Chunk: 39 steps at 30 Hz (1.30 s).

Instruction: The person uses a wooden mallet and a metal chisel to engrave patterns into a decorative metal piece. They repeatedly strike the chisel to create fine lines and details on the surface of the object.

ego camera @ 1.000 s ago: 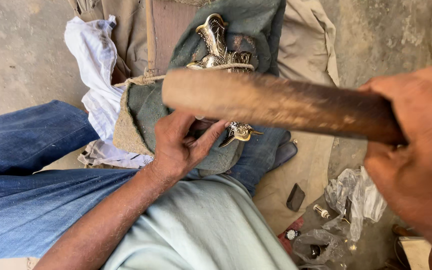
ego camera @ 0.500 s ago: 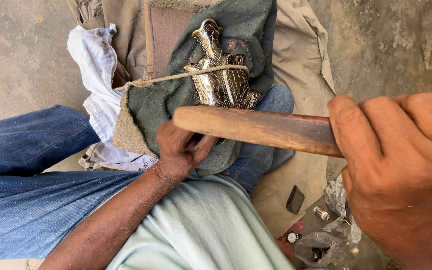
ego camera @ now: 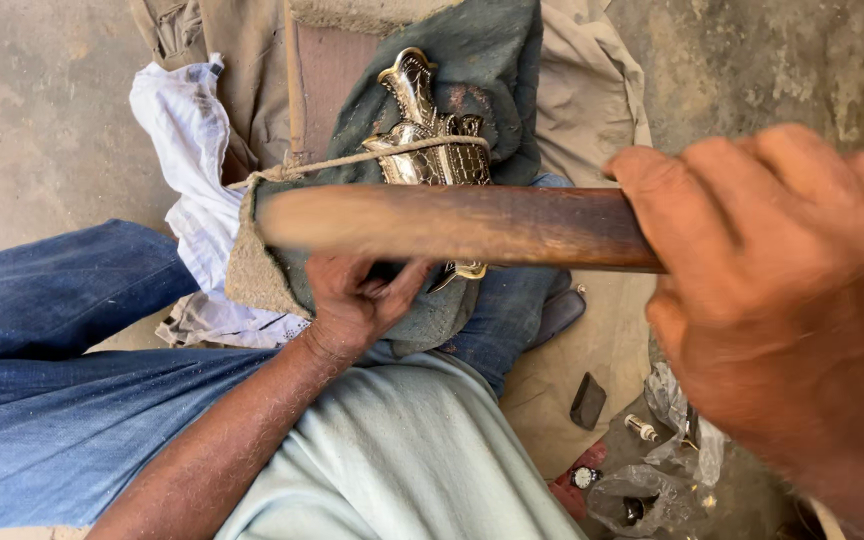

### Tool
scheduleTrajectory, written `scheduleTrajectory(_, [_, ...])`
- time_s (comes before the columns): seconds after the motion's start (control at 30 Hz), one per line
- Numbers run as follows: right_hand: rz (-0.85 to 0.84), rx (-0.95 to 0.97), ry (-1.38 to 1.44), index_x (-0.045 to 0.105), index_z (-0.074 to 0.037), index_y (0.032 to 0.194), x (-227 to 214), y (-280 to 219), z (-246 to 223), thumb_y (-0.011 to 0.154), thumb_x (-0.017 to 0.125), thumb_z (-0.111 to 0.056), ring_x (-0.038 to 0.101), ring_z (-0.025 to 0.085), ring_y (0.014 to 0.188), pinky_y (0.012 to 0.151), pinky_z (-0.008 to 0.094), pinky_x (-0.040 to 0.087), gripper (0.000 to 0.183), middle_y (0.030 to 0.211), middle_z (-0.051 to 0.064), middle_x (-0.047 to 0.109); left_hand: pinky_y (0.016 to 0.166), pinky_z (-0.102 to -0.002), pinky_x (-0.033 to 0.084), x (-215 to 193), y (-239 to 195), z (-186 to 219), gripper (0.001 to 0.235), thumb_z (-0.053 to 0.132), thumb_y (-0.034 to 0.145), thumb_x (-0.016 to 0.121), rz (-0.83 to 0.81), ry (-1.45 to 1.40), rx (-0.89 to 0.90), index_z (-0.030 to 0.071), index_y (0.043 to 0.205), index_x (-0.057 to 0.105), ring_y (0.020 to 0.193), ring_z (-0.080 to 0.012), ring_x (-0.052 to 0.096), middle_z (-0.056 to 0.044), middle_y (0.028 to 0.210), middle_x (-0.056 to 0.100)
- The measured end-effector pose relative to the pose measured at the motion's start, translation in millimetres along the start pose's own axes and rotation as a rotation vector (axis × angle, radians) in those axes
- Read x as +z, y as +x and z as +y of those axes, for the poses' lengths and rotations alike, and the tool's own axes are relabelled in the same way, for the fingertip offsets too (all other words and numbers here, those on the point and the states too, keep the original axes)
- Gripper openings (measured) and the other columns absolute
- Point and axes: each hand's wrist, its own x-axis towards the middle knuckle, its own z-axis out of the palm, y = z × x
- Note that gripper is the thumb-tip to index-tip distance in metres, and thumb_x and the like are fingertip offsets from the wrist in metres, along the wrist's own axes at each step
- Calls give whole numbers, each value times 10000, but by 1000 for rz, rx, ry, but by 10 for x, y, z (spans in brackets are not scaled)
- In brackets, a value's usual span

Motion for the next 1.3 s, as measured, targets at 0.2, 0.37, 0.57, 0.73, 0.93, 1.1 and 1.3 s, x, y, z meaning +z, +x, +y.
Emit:
scheduleTrajectory(0.2, [-64, -23, -302, 678, -140, 944, -59, 226, -123, 875, 736, -187, 645, 207, 775, 692, 390, 498, 102, 794, 2, 640, 704, -317, 599, -114, 195, 152, 238, 70, 853, 845, -93, -99, 20, 37, 1034, 694, 786, -191, 747, -74, 921, 742])
scheduleTrajectory(0.37, [39, 56, -62, 671, 10, 1121, 90, 247, 141, 849, 727, 7, 648, 307, 805, 731, 430, 510, 278, 927, 147, 663, 762, -229, 614, -334, 364, 363, 231, 20, 1001, 813, 27, -261, -72, 26, 1140, 629, 910, -143, 745, -108, 1079, 733])
scheduleTrajectory(0.57, [109, 169, 264, 663, 61, 1186, 475, -17, 414, 885, 750, 80, 698, 280, 824, 720, 368, 528, 314, 942, 188, 677, 733, -198, 593, -439, 660, 290, 381, 106, 931, 836, -103, -265, -313, -8, 1204, 597, 840, -42, 687, -50, 959, 729])
scheduleTrajectory(0.73, [102, 131, 338, 637, 110, 1221, 527, 81, 455, 860, 724, 141, 656, 284, 774, 695, 368, 508, 373, 963, 210, 639, 655, -205, 559, -422, 640, 176, 331, 134, 918, 892, -222, -206, -379, 21, 1006, 594, 759, -26, 599, -21, 841, 676])
scheduleTrajectory(0.93, [86, 67, 249, 609, 84, 1330, 526, 137, 536, 912, 716, 157, 639, 274, 846, 755, 344, 510, 438, 1100, 210, 618, 609, -169, 515, -335, 527, 230, 314, 102, 923, 837, -99, -279, -499, -7, 1001, 553, 737, 5, 567, -5, 810, 669])
scheduleTrajectory(1.1, [24, 181, 449, 571, 44, 1433, 428, 300, 399, 875, 619, 177, 645, 230, 828, 717, 329, 504, 576, 1162, 190, 630, 617, -174, 534, -291, 494, 229, 309, 79, 927, 847, -48, -280, -479, -21, 986, 561, 734, 2, 570, -25, 811, 656])
scheduleTrajectory(1.3, [-55, 18, 128, 647, 22, 1213, 248, 607, 199, 638, 703, 139, 679, 346, 954, 835, 418, 547, 589, 1062, 203, 672, 686, -191, 616, -301, 484, 260, 244, 86, 949, 827, -69, -259, -372, 3, 968, 598, 795, -3, 657, -33, 856, 688])
